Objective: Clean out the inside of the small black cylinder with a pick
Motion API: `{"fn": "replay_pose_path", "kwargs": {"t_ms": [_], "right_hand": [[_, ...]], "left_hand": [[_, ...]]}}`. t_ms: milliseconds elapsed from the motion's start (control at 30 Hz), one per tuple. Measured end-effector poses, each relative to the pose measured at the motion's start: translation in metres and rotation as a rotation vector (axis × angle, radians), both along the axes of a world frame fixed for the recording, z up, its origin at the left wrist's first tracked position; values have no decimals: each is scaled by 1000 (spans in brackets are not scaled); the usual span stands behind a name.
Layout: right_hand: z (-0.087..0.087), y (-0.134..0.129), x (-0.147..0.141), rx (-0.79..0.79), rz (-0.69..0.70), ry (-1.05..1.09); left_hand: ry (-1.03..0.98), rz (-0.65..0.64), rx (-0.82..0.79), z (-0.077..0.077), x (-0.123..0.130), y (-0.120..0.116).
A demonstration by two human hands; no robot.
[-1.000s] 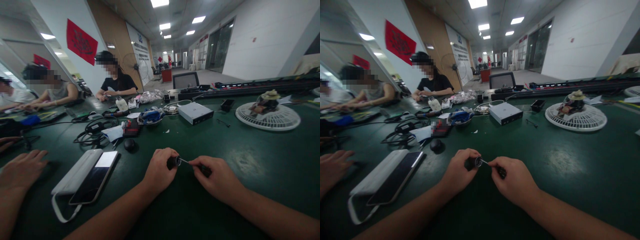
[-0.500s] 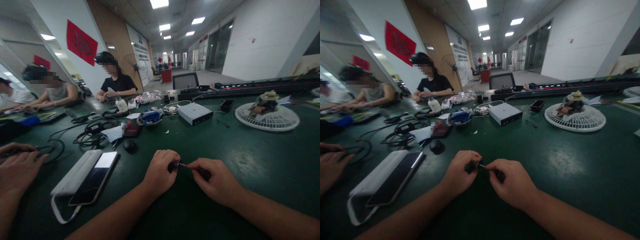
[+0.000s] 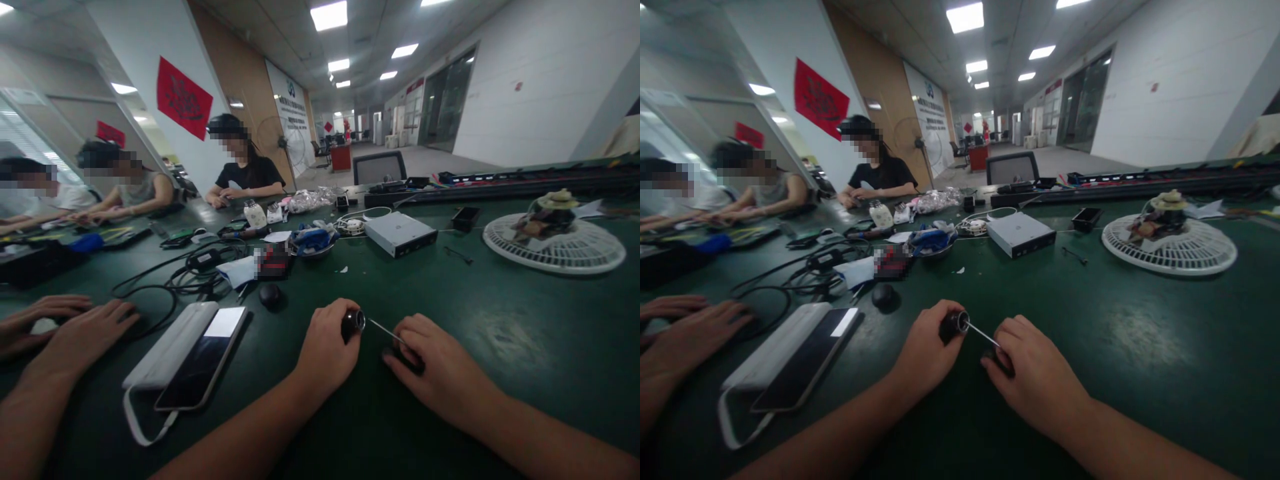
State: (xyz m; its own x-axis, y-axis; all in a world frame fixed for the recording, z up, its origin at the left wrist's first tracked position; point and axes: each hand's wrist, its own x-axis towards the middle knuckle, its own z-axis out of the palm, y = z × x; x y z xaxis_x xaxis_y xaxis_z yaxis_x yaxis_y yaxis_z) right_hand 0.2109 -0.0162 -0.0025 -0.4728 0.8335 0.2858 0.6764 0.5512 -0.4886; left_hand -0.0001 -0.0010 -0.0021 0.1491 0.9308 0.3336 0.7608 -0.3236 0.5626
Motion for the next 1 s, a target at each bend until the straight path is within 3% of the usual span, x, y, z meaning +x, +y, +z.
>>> {"fn": "replay_pose_path", "kwargs": {"t_ms": [100,200,500,833,1000], "right_hand": [[-1,3,0,-34,122,111],[-3,5,1,-92,145,200],[-4,8,7,-210,-32,533],[-5,9,4,-174,-29,483],[-2,7,6,-187,-66,480]], "left_hand": [[18,-54,4,-2,-1,2],[32,-119,5,-2,-1,2],[119,-337,11,5,2,-1],[162,-469,15,7,1,-1],[129,-466,30,6,-1,-1]]}}
